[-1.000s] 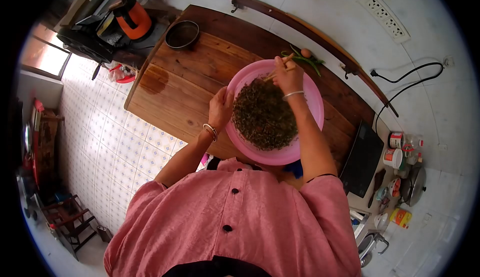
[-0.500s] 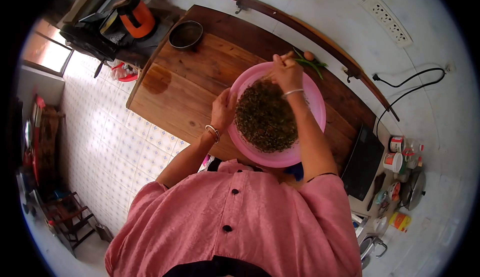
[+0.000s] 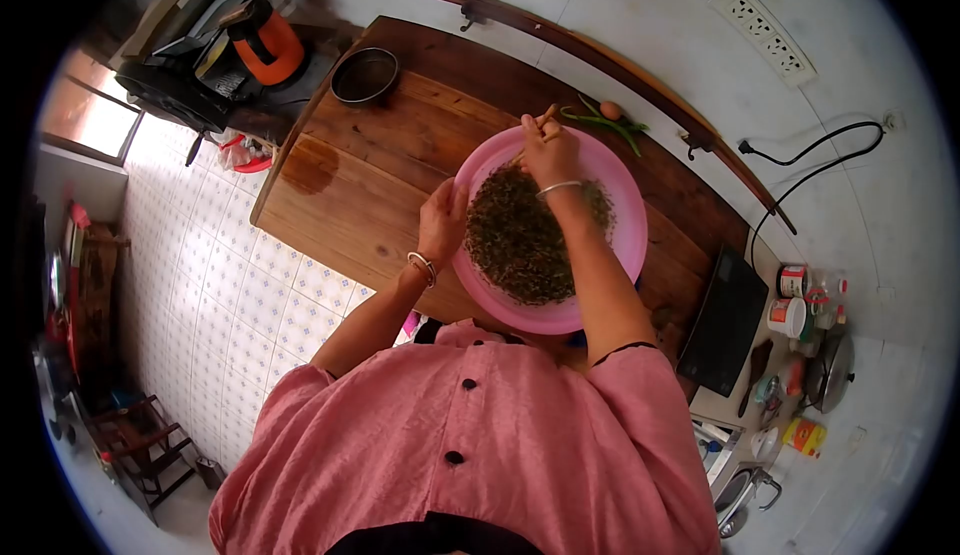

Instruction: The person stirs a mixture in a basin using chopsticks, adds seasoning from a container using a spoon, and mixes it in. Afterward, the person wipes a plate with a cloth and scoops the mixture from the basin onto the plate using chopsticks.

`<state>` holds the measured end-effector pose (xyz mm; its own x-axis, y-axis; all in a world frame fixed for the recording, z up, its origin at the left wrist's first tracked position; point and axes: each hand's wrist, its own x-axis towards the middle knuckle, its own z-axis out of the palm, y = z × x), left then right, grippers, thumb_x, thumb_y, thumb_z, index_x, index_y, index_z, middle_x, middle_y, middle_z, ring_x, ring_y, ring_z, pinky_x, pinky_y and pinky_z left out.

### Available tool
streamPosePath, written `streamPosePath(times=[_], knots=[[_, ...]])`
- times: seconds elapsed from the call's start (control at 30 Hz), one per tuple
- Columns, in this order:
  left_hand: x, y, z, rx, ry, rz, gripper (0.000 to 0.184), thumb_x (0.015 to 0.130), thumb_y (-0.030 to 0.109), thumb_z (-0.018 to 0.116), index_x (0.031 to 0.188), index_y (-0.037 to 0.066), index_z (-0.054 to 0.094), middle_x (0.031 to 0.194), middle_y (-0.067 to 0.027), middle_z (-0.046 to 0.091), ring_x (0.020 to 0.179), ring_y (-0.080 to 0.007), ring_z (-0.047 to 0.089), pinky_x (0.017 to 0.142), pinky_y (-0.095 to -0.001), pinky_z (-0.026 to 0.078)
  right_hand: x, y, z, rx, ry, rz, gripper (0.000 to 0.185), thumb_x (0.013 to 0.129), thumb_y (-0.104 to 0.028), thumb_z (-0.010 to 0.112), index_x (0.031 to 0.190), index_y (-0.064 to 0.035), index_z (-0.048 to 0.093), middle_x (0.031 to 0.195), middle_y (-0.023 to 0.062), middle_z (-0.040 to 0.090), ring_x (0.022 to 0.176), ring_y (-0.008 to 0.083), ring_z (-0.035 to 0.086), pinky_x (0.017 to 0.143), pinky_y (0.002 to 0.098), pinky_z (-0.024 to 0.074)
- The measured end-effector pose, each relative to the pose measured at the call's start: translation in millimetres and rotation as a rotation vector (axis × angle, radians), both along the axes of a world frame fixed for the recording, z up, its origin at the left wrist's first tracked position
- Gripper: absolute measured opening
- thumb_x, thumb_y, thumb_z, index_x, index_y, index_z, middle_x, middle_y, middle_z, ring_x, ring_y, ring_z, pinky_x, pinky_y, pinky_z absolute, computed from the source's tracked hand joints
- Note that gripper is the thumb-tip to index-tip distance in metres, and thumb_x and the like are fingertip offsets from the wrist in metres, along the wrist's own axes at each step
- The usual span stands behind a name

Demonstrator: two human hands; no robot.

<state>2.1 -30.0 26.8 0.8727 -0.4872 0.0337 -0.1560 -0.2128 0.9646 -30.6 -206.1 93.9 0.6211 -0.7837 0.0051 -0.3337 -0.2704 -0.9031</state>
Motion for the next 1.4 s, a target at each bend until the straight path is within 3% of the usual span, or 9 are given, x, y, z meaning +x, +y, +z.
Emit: streamPosePath(times=[0.3,0.5,0.7,0.8,0.87,1.1,1.2,1.27,1.4], knots=[[0.3,0.3,-6.8,-0.056,-0.036,0.01,0.025,0.09,0.022,0.051,0.099,0.0,0.059,0.085,-0.022,0.061,0.079,-0.0383,0.059,0.068,-0.0419,0.046,-62.3,-49.3,-8.0,-0.173,-0.064,-0.04,0.028,0.091,-0.024,0.056,0.083,0.0022,0.063,0.06,0.0093,0.061,0.047,0.0125,0.06,0.04,0.0272,0.0474],[0.7,-0.4,-6.4,-0.019,-0.029,-0.004,0.03,0.091,0.025,0.053,0.102,-0.003,0.059,0.078,-0.0189,0.062,0.068,-0.0279,0.06,0.063,-0.0356,0.047,-84.5,42.2,-16.7,-0.382,0.033,0.228,0.017,0.087,-0.016,0.055,0.084,-0.0033,0.066,0.078,0.0148,0.066,0.069,0.029,0.065,0.063,0.0354,0.0505],[-2.2,1.1,10.1,-0.017,0.021,-0.006,0.03,0.092,0.025,0.052,0.103,-0.001,0.06,0.077,-0.0191,0.062,0.068,-0.0291,0.061,0.063,-0.0363,0.047,-120.5,84.4,12.0,-0.193,0.004,0.358,0.011,0.084,-0.011,0.061,0.091,-0.0034,0.066,0.076,0.0135,0.065,0.068,0.0256,0.065,0.059,0.0307,0.05],[0.0,-0.8,-4.5,-0.011,0.022,-0.02,0.023,0.091,0.021,0.05,0.095,-0.001,0.058,0.08,-0.0224,0.06,0.073,-0.0394,0.059,0.064,-0.0417,0.046,-120.1,77.0,-37.8,-0.583,-0.113,0.434,0.014,0.087,-0.014,0.058,0.093,-0.0042,0.067,0.077,0.0136,0.065,0.066,0.0252,0.064,0.059,0.0305,0.0518],[-0.1,-0.6,-5.6,-0.014,-0.019,-0.024,0.024,0.091,0.021,0.05,0.096,-0.001,0.058,0.081,-0.0229,0.06,0.075,-0.0402,0.058,0.065,-0.0419,0.046,-121.9,44.8,-47.0,-0.18,0.032,0.192,0.016,0.089,-0.015,0.056,0.094,-0.0043,0.067,0.078,0.014,0.066,0.067,0.0246,0.064,0.059,0.0302,0.0524],[-0.2,0.2,-1.2,-0.015,-0.046,-0.026,0.026,0.092,0.023,0.049,0.097,-0.001,0.058,0.084,-0.0241,0.06,0.08,-0.0418,0.057,0.068,-0.0431,0.045,-160.9,-48.6,-13.9,-0.318,0.1,-0.028,0.024,0.092,-0.023,0.051,0.093,-0.0043,0.066,0.074,0.016,0.064,0.067,0.0259,0.064,0.059,0.0354,0.0492],[1.7,-0.9,-14.3,0.01,-0.045,-0.028,0.029,0.093,0.026,0.05,0.098,-0.002,0.058,0.075,-0.0196,0.06,0.067,-0.034,0.059,0.062,-0.0378,0.045,-164.9,-59.5,-80.2,-0.182,0.168,-0.149,0.024,0.091,-0.024,0.052,0.094,-0.005,0.067,0.073,0.0156,0.064,0.066,0.0259,0.064,0.059,0.0352,0.0493],[0.4,-1.7,-9.5,0.018,-0.046,-0.033,0.03,0.093,0.026,0.05,0.098,-0.001,0.059,0.075,-0.0189,0.061,0.066,-0.0324,0.058,0.061,-0.0373,0.045,-137.6,0.8,-60.3,-0.54,0.234,-0.053,0.024,0.091,-0.024,0.053,0.093,-0.0052,0.068,0.069,0.0147,0.063,0.061,0.0245,0.062,0.056,0.0354,0.0488],[1.0,-1.7,-11.5,-0.001,-0.098,-0.02,0.03,0.093,0.026,0.05,0.101,-0.001,0.059,0.074,-0.018,0.061,0.065,-0.0296,0.058,0.061,-0.0366,0.045,-139.3,72.0,-9.4,-0.161,0.112,0.133,0.018,0.089,-0.018,0.056,0.094,-0.005,0.068,0.072,0.0127,0.064,0.06,0.0209,0.061,0.056,0.0324,0.0481]])
